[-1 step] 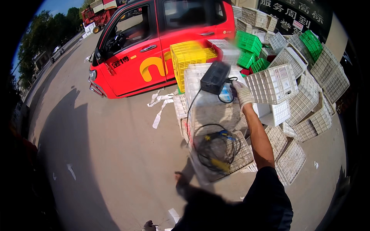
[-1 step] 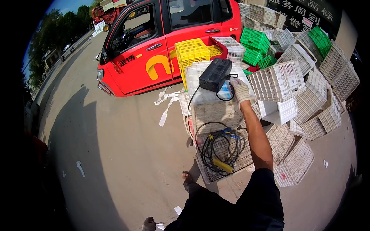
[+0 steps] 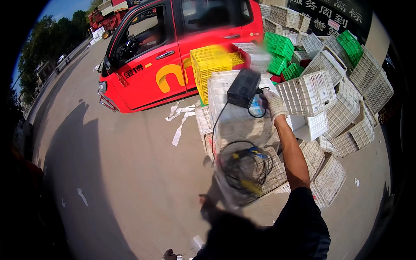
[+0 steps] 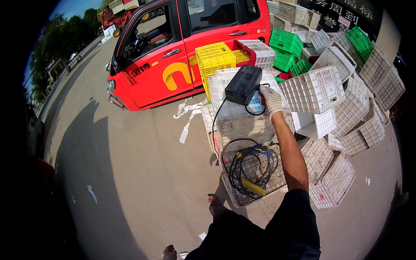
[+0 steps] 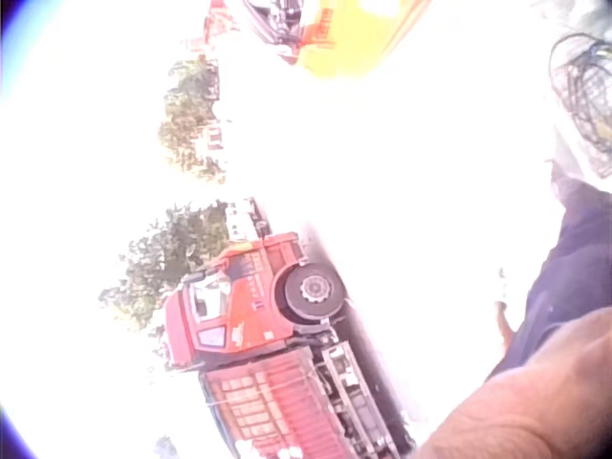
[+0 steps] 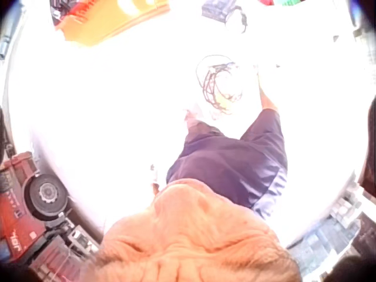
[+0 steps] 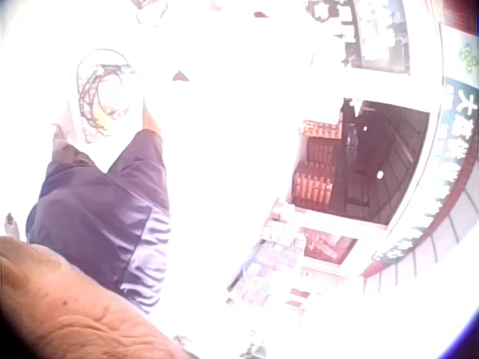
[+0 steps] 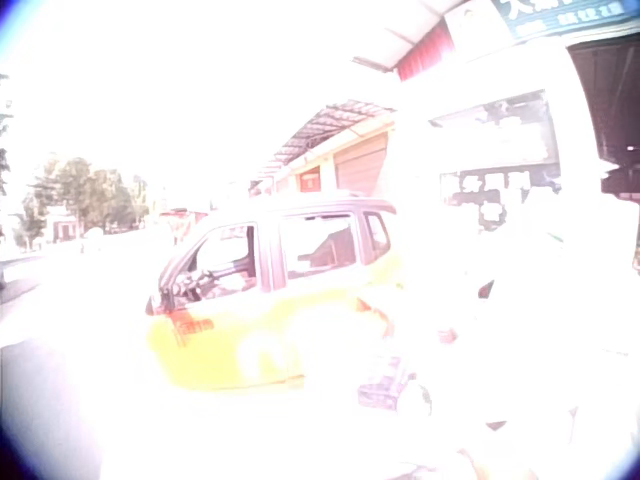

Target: The person stacks white plastic crates into a pile next to a red car. They also handle a yellow power strip and a black battery pack, placing them on the crates.

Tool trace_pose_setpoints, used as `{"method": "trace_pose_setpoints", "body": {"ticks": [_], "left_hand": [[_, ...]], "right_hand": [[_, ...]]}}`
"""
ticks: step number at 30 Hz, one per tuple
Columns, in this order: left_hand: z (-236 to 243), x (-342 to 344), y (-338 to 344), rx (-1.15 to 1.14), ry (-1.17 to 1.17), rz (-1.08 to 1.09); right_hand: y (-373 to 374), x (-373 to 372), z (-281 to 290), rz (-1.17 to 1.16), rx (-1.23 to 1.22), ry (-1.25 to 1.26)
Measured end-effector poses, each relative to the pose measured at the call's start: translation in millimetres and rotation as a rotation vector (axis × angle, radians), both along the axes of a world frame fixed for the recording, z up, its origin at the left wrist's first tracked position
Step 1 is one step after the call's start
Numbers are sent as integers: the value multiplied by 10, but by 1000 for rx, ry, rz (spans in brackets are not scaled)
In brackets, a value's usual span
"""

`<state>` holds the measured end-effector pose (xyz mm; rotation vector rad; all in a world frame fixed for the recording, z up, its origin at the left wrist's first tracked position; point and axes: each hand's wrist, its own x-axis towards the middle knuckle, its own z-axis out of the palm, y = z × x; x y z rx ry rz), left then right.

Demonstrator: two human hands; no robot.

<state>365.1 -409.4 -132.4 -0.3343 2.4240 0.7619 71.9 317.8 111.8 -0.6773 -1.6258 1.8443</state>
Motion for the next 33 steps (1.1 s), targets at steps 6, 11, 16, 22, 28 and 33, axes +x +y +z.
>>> {"method": "trace_pose_setpoints", "body": {"ticks": [6, 11, 16, 22, 28, 33], "left_hand": [[-5, -1373, -118, -33, -98, -89], [5, -2681, 22, -29, -118, -159], [-108, -4036, -115, -18, -99, -286], [-161, -5787, -315, -27, -57, -504], [489, -7874, 1184, 185, 239, -901], [1747, -8645, 3723, 1038, 290, -1022]], "right_hand": [[347, -416, -121, -17, -402, -48], [625, -585, -95, -58, -621, 254], [642, -632, 196, -135, -565, 251], [173, -766, 1197, -362, 185, 312], [-513, -1190, 1717, -418, 394, -116], [-695, -1789, 1899, -399, 525, -259]]}}
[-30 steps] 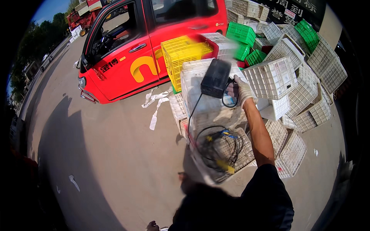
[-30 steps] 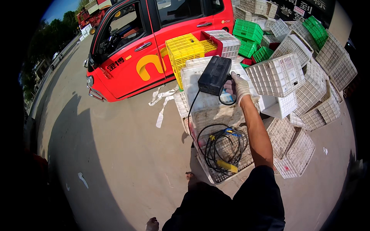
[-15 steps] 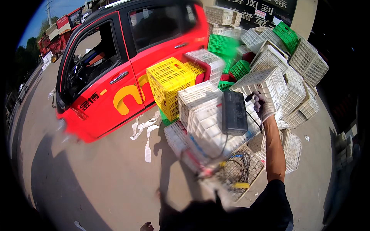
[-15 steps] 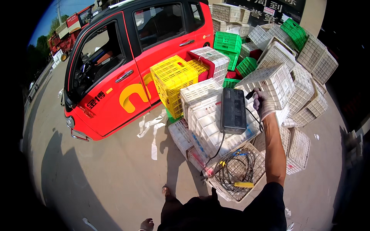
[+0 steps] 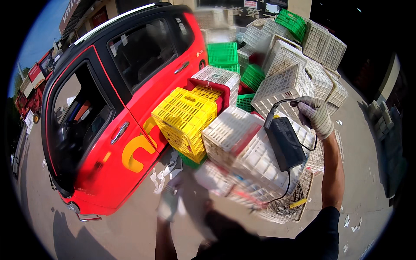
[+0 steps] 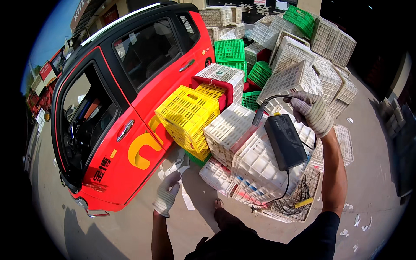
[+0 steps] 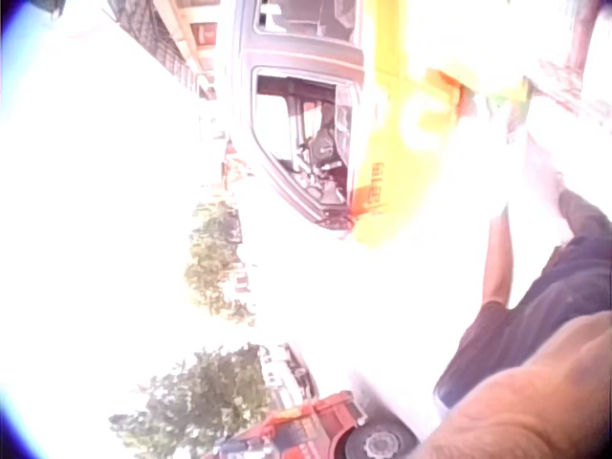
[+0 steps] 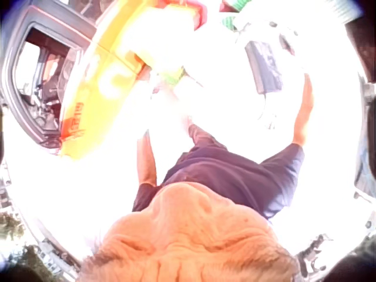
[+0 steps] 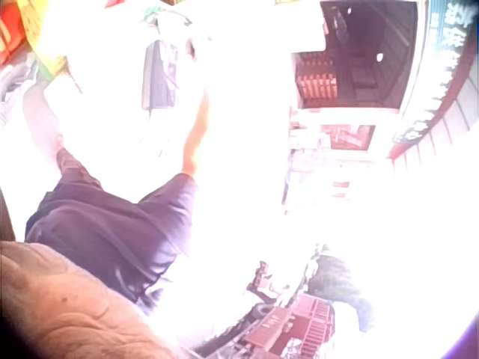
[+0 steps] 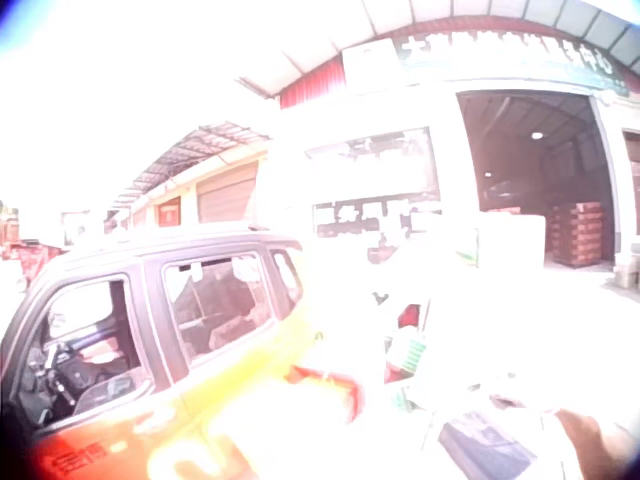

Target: The person stacks white plastic crates into a pile next to a red car. They also handle a yellow power strip and a black battery pack, placing them on the crates.

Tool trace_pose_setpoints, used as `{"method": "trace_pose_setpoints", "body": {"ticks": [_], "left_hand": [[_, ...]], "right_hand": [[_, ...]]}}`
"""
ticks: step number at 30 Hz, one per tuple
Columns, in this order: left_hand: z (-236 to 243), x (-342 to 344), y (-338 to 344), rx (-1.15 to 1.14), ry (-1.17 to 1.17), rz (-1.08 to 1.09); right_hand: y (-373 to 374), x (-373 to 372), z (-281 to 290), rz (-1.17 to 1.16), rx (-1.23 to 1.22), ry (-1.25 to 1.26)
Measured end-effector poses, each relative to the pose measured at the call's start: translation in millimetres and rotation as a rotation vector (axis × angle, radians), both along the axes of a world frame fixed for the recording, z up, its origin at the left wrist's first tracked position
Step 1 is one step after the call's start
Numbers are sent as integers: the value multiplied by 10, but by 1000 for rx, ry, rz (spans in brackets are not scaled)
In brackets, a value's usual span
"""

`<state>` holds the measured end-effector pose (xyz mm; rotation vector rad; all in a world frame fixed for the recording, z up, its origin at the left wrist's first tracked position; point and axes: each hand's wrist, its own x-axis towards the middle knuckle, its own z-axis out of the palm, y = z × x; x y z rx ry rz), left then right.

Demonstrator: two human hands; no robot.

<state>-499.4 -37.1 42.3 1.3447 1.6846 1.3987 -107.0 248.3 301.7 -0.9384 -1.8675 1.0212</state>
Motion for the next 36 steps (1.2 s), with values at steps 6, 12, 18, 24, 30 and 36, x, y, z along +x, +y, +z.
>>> {"method": "trace_pose_setpoints", "body": {"ticks": [6, 12, 18, 24, 30, 36], "left_hand": [[1444, 363, 2218, 268, -273, -600], [1890, 718, 3301, 236, -571, -687], [2168, 258, 3749, 284, -747, -980], [1998, -349, 3908, 239, -905, -1119], [1642, -756, 4468, 82, -1122, -1229], [1706, -680, 4833, 69, -1151, -1207]], "right_hand": [[564, -769, 409, 67, 371, -332], [1171, -1238, 433, 51, 630, -229], [1348, -1458, 285, -72, 909, -329], [1313, -1901, -179, -181, 669, -532], [762, -1925, -454, -635, 446, -715], [-11, -1231, -962, -1053, 121, -1126]]}}
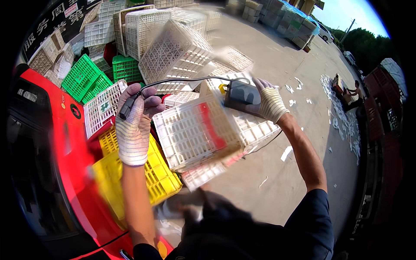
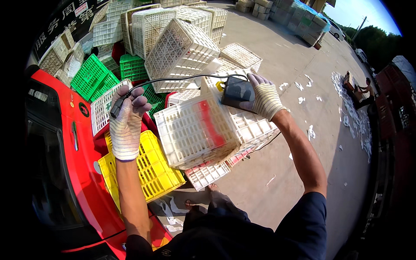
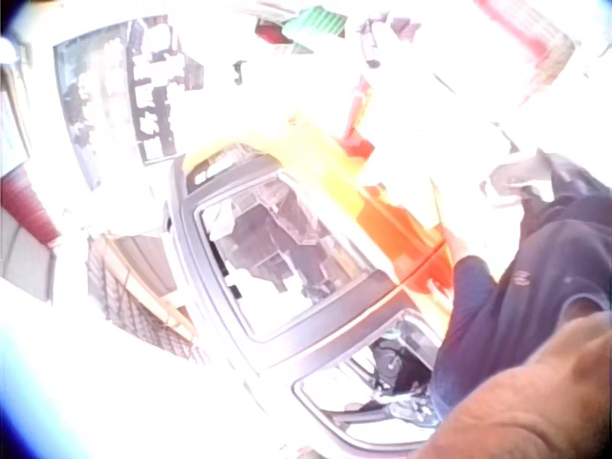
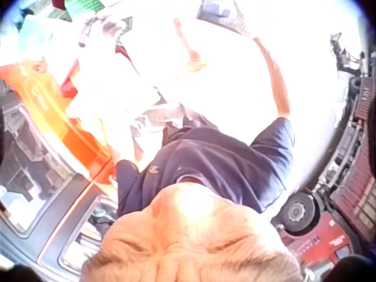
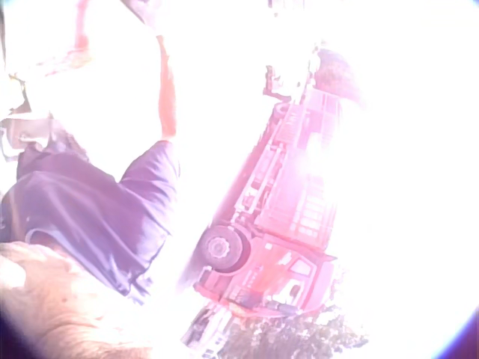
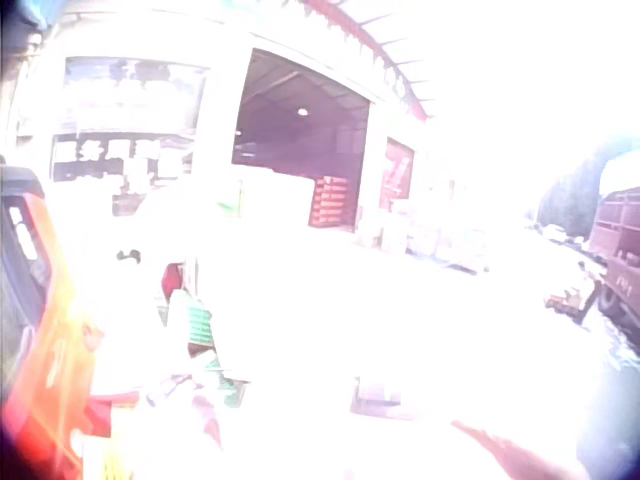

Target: The person stacks white plastic crates into a pile next to a red car. They also handle a yellow power strip and a black battery pack, placing them on the crates.

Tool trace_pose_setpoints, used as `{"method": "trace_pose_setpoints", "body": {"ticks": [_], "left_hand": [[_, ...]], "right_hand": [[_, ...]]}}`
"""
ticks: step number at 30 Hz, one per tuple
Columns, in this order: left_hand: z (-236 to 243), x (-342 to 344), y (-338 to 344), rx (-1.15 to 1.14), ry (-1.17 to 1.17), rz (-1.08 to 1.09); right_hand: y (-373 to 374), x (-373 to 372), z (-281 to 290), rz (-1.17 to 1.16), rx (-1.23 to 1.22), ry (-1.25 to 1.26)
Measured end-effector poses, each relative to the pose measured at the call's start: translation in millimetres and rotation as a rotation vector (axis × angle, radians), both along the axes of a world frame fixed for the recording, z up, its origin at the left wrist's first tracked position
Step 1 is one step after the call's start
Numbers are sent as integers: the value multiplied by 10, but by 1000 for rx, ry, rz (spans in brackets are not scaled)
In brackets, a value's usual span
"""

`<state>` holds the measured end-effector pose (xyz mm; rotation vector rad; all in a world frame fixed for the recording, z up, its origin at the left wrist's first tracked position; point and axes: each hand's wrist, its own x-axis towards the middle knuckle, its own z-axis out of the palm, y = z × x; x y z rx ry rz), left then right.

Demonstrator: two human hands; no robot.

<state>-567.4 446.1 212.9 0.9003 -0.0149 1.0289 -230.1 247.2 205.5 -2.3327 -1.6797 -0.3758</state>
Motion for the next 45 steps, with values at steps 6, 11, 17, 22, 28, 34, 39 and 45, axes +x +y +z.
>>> {"method": "trace_pose_setpoints", "body": {"ticks": [6, 11, 17, 22, 28, 34, 39, 45], "left_hand": [[351, 441, 288, 240, 206, 167], [578, 791, 469, 308, 158, 306], [558, 782, 1000, 343, 168, 436], [452, -17, 1819, 425, 482, 753], [230, -1810, 2476, 80, 742, 1214], [632, -3221, 1905, 27, 607, 1630], [989, -3745, 1725, 88, 268, 1671], [860, -3682, 1969, 139, 238, 1523]], "right_hand": [[-3, 469, -369, -87, -192, 47], [141, 581, -310, -68, -204, 168], [65, 374, -24, 133, -108, 104], [95, 198, 502, 464, 127, 183], [649, -43, 973, 618, 341, 472], [1811, -661, 1117, 650, 387, 517], [3049, -1452, 850, 646, 285, 96], [4569, -2459, 110, 620, -16, 45]]}}
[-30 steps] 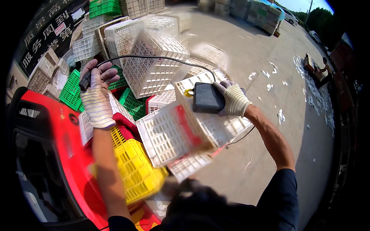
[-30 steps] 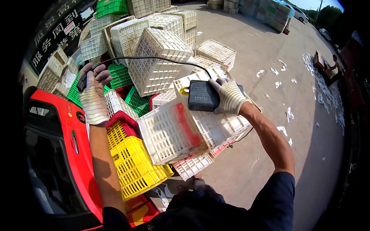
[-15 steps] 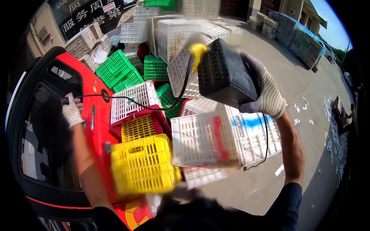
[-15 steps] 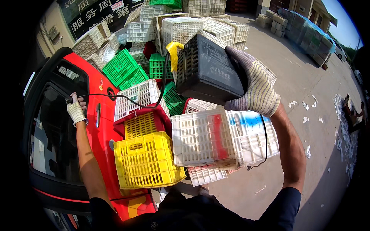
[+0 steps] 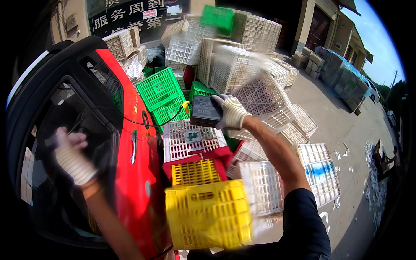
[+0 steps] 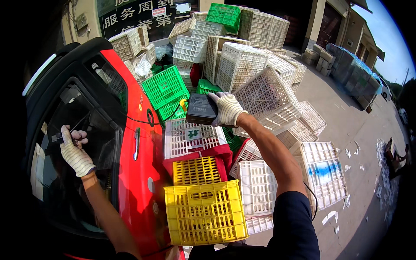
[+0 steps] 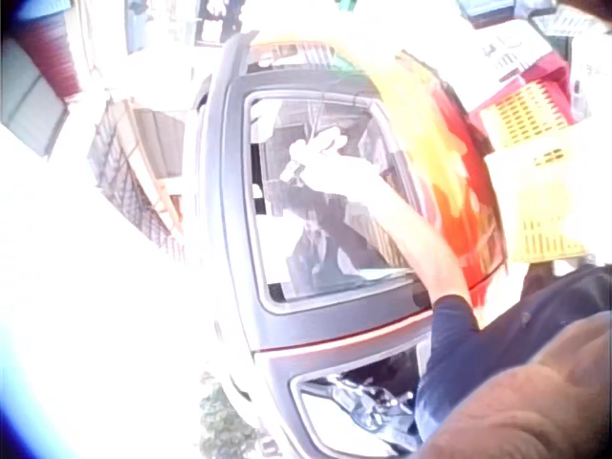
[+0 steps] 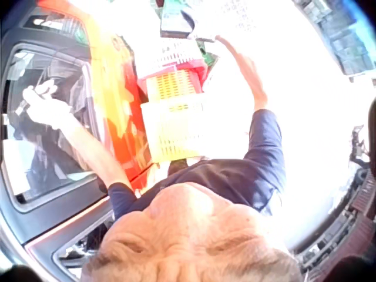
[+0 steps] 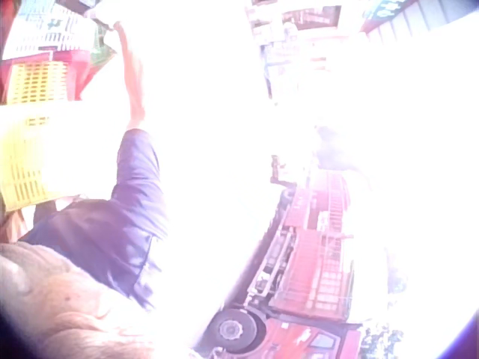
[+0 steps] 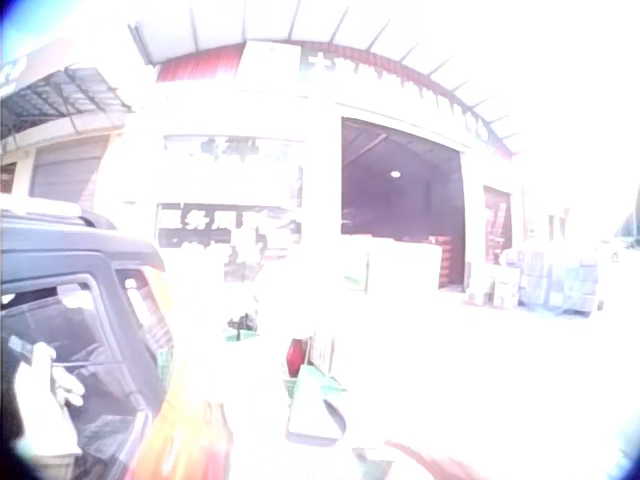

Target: The person stacks white plastic crates into a pile next to a red car. They also handle a yellow power strip and a black battery pack, placing them on the crates.

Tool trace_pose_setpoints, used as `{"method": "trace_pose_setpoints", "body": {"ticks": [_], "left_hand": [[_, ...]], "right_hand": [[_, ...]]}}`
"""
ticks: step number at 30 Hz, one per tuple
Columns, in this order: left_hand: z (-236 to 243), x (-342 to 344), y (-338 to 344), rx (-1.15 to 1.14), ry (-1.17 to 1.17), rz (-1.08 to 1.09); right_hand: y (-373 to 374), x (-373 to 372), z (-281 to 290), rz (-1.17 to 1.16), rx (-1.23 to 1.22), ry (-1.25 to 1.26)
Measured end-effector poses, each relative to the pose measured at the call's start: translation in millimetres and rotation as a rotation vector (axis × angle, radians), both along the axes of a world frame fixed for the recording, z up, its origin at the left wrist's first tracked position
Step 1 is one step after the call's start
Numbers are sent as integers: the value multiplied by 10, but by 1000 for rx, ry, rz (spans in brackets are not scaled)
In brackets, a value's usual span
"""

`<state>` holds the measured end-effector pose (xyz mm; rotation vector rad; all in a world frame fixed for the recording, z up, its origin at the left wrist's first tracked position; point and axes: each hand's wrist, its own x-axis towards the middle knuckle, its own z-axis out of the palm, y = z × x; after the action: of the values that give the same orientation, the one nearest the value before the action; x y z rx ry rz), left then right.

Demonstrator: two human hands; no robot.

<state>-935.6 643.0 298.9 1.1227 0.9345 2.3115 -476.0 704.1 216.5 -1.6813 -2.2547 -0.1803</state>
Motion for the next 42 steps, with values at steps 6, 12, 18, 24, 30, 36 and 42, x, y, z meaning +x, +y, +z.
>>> {"method": "trace_pose_setpoints", "body": {"ticks": [6, 12, 18, 24, 30, 36, 42], "left_hand": [[-626, 216, 563, -139, -80, -92], [-1040, 30, 840, -145, -98, -178], [-1389, 326, 923, -299, -76, -324], [-1527, 824, 1144, -386, -103, -542], [-1420, 695, 1569, -386, -1, -637], [-2021, 702, 1370, -471, 97, -574], [-2822, 1221, 829, -248, 1092, -441]], "right_hand": [[846, -498, -686, 37, -120, -95], [1015, -557, -1000, -21, -382, -59], [907, -1183, -574, 321, -111, 590], [846, -2079, -305, 621, -239, 707], [919, -2339, -373, 475, -315, 966], [1313, -2174, -424, 346, -293, 1103], [2111, -1894, -666, 204, -358, 1465]]}}
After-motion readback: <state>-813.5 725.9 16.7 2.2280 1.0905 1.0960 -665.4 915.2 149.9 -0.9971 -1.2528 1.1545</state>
